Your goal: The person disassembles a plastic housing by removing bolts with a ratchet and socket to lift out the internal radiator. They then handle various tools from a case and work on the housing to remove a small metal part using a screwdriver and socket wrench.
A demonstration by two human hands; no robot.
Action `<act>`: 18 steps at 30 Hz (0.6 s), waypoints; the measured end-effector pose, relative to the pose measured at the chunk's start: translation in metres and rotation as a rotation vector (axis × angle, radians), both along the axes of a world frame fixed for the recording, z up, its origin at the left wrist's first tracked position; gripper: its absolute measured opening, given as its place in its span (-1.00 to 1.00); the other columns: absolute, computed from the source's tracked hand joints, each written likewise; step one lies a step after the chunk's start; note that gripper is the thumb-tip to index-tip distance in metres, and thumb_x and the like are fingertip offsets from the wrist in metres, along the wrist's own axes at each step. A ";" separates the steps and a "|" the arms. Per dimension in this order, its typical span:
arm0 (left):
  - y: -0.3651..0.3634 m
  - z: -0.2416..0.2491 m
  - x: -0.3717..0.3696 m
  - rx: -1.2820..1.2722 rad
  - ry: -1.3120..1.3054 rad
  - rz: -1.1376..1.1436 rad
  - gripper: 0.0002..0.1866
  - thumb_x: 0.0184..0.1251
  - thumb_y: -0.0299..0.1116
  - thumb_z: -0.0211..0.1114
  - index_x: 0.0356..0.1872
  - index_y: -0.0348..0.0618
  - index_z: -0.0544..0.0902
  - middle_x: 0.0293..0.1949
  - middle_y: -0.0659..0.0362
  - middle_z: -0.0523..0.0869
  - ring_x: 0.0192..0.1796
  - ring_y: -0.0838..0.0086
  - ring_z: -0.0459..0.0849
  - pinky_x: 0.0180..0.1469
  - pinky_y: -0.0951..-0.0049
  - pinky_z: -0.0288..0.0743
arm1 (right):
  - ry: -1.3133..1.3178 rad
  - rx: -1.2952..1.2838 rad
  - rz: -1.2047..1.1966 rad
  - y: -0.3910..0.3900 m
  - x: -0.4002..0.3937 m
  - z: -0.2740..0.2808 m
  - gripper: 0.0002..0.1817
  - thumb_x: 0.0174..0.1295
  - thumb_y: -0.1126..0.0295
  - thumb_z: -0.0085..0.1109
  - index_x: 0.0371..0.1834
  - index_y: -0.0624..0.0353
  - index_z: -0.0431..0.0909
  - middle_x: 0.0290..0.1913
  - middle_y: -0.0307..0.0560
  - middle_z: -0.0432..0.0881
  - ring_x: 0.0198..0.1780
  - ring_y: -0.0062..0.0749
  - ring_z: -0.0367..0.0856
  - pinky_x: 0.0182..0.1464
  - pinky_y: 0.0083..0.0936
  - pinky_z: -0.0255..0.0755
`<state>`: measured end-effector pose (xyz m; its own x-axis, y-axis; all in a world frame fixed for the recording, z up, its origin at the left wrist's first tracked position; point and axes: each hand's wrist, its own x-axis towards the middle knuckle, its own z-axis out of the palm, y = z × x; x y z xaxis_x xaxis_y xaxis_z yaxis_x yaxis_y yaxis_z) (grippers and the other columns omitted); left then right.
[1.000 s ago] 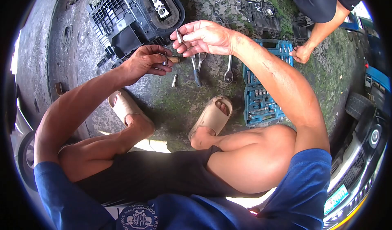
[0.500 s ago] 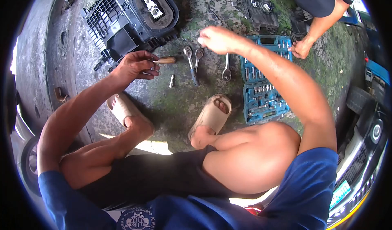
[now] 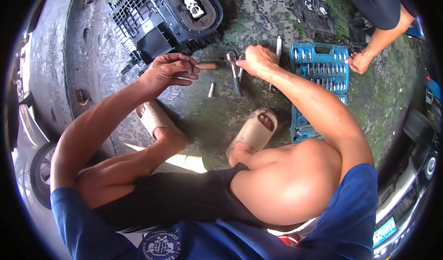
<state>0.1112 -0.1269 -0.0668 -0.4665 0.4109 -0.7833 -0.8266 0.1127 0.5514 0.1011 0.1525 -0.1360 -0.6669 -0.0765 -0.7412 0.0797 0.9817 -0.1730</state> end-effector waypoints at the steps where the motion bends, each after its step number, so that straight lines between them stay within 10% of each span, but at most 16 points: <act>1: 0.001 0.000 -0.002 -0.029 0.034 -0.025 -0.71 0.42 -0.33 0.36 0.09 -0.16 0.70 0.02 0.15 0.79 0.08 0.42 0.75 0.11 0.31 0.66 | 0.005 -0.015 -0.008 0.003 0.003 -0.004 -0.44 0.25 -0.08 0.36 -0.08 0.30 0.74 -0.05 0.28 0.76 0.08 0.17 0.74 0.11 -0.06 0.62; 4: -0.005 -0.003 -0.005 -0.139 0.119 -0.083 -0.72 0.40 -0.29 0.37 0.07 -0.10 0.76 0.04 0.21 0.78 0.16 0.50 0.64 0.14 0.29 0.59 | 0.009 -0.094 -0.148 0.005 0.009 -0.002 -0.50 0.08 0.05 0.37 -0.14 0.32 0.73 -0.11 0.34 0.75 0.02 0.18 0.75 0.04 -0.03 0.61; 7: -0.012 -0.021 0.000 -0.158 0.195 -0.052 -0.79 0.38 -0.32 0.43 -0.06 -0.17 0.79 -0.22 0.21 0.76 -0.28 0.57 0.65 -0.29 0.47 0.61 | 0.075 -0.031 -0.161 0.002 0.018 0.003 -0.45 0.09 0.05 0.30 -0.03 0.32 0.66 -0.05 0.33 0.73 0.05 0.23 0.72 0.08 0.05 0.57; 13: 0.001 -0.031 -0.004 -0.037 0.135 0.017 -0.80 0.32 -0.36 0.46 -0.12 -0.22 0.77 -0.29 0.23 0.76 -0.25 0.54 0.72 -0.20 0.43 0.72 | 0.183 -0.074 -0.152 0.001 0.021 -0.014 -0.48 0.01 0.15 0.42 -0.09 0.37 0.62 -0.09 0.37 0.74 0.06 0.31 0.69 0.11 0.05 0.57; 18: 0.001 -0.025 -0.014 -0.002 0.133 0.032 -0.80 0.34 -0.34 0.45 -0.17 -0.25 0.75 -0.27 0.19 0.79 -0.23 0.51 0.78 -0.15 0.45 0.74 | 0.255 -0.384 -0.166 0.042 0.024 -0.061 -0.71 0.16 0.29 0.33 -0.20 0.31 0.61 -0.28 0.15 0.76 -0.32 0.04 0.75 -0.20 -0.15 0.64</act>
<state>0.0973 -0.1258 -0.0922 -0.5788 0.3927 -0.7147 -0.7497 0.0885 0.6558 0.1247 0.1948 -0.1966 -0.8497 -0.1893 -0.4921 0.1379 0.8210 -0.5540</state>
